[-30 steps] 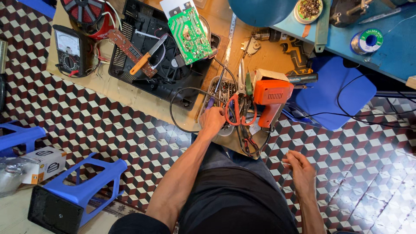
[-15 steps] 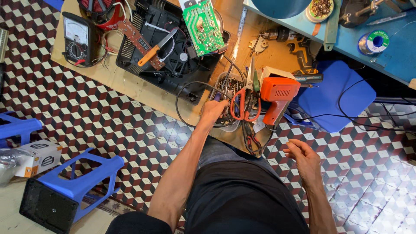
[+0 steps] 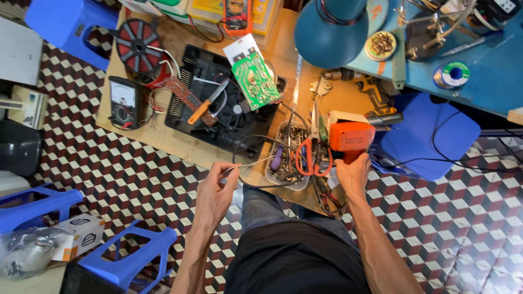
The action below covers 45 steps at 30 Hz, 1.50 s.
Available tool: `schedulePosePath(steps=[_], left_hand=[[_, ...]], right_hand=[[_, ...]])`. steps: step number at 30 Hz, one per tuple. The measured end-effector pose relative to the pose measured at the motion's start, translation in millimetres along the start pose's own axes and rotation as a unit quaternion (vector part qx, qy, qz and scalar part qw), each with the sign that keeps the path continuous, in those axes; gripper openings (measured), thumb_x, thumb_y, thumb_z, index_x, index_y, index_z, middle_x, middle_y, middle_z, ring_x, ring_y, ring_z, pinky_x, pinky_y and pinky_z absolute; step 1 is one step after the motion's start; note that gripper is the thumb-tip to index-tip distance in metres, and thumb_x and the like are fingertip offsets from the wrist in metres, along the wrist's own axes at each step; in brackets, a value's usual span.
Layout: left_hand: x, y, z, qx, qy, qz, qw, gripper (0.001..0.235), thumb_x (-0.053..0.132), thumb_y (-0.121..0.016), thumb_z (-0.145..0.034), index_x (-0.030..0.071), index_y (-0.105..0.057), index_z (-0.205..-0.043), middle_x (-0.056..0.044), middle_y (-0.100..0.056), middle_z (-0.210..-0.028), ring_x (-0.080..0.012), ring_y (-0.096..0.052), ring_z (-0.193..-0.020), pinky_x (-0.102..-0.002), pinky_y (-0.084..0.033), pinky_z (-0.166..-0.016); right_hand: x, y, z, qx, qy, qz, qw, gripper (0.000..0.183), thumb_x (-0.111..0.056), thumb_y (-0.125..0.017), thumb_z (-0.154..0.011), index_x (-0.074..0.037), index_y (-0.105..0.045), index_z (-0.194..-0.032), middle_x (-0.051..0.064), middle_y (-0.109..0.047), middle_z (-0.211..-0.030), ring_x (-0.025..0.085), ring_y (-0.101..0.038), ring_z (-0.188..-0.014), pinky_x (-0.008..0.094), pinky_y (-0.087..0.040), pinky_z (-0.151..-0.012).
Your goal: The person works on a green circuit board, using pliers to trim wires and a heat gun to apply heat to components. They also use a power drill to remove a component from the board and handle a metal heatsink and wires during the process.
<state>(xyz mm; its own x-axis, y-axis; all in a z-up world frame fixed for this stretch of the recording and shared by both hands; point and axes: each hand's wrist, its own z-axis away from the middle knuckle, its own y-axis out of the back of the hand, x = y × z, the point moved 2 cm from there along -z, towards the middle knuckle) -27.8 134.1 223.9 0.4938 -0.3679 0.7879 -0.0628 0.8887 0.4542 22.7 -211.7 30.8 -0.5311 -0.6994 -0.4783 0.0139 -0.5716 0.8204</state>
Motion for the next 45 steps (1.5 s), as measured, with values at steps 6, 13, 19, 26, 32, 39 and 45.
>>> schedulePosePath(steps=[6, 13, 19, 26, 32, 39, 45], left_hand=[[10, 46, -39, 0.021, -0.052, 0.357, 0.932, 0.022, 0.024, -0.053, -0.107, 0.003, -0.061, -0.110, -0.017, -0.073, -0.112, -0.0232, -0.071, -0.101, -0.032, -0.057, -0.077], [-8, 93, -150, -0.076, -0.086, 0.496, 0.861, 0.026, 0.028, -0.048, -0.110, 0.008, -0.052, -0.095, -0.017, -0.072, -0.121, -0.0257, -0.072, -0.111, -0.034, -0.059, -0.092], [-27, 119, -218, -0.119, 0.039, 0.523, 0.843, 0.026, 0.032, -0.050, -0.113, 0.007, -0.057, -0.115, -0.013, -0.069, -0.106, -0.0219, -0.070, -0.096, -0.032, -0.054, -0.077], [-25, 91, -238, -0.185, 0.113, 0.566, 0.796, 0.037, 0.008, -0.067, -0.095, 0.011, -0.050, -0.127, -0.010, -0.070, -0.120, -0.0174, -0.069, -0.105, -0.029, -0.056, -0.087], [-12, 72, -238, -0.226, 0.146, 0.575, 0.773, 0.033, 0.016, -0.067, -0.099, 0.005, -0.059, -0.129, -0.009, -0.071, -0.122, -0.0172, -0.069, -0.108, -0.030, -0.057, -0.089], [-5, 98, -234, -0.174, 0.138, 0.518, 0.826, 0.026, 0.027, -0.061, -0.105, 0.009, -0.062, -0.124, -0.012, -0.076, -0.105, -0.0189, -0.074, -0.090, -0.028, -0.059, -0.072], [14, 90, -234, -0.163, 0.106, 0.470, 0.861, 0.023, 0.014, -0.062, -0.101, 0.012, -0.058, -0.123, -0.009, -0.073, -0.113, -0.0195, -0.073, -0.101, -0.030, -0.061, -0.087]], right_hand=[[-9, -13, 1, 0.118, 0.049, -0.035, 0.991, 0.086, -0.028, -0.090, -0.077, 0.011, -0.039, -0.134, 0.031, -0.050, -0.128, 0.051, -0.041, -0.128, 0.056, -0.039, -0.106], [-29, -4, 10, 0.240, 0.057, -0.012, 0.969, 0.063, 0.003, -0.070, -0.079, 0.010, -0.046, -0.137, 0.031, -0.046, -0.144, 0.048, -0.042, -0.137, 0.052, -0.039, -0.116], [-89, 80, 87, 0.247, 0.067, -0.165, 0.953, 0.042, -0.001, -0.071, -0.096, 0.001, -0.053, -0.134, 0.014, -0.064, -0.128, 0.025, -0.065, -0.109, 0.037, -0.055, -0.093], [-170, 99, 174, 0.172, -0.054, -0.474, 0.862, 0.025, -0.005, -0.066, -0.106, 0.004, -0.055, -0.127, 0.011, -0.062, -0.099, 0.016, -0.064, -0.078, 0.033, -0.059, -0.069], [-222, 33, 163, 0.088, -0.087, -0.500, 0.857, 0.037, -0.009, -0.070, -0.097, 0.005, -0.065, -0.130, 0.010, -0.064, -0.079, 0.016, -0.064, -0.065, 0.029, -0.054, -0.056], [-191, 53, 118, 0.193, -0.155, -0.541, 0.804, 0.019, -0.009, -0.071, -0.091, 0.002, -0.064, -0.105, 0.005, -0.063, -0.077, 0.015, -0.061, -0.057, 0.030, -0.053, -0.050], [-115, 36, 79, 0.173, -0.244, -0.512, 0.805, 0.018, -0.011, -0.072, -0.088, -0.001, -0.066, -0.100, 0.007, -0.062, -0.072, 0.016, -0.059, -0.051, 0.032, -0.052, -0.045]])
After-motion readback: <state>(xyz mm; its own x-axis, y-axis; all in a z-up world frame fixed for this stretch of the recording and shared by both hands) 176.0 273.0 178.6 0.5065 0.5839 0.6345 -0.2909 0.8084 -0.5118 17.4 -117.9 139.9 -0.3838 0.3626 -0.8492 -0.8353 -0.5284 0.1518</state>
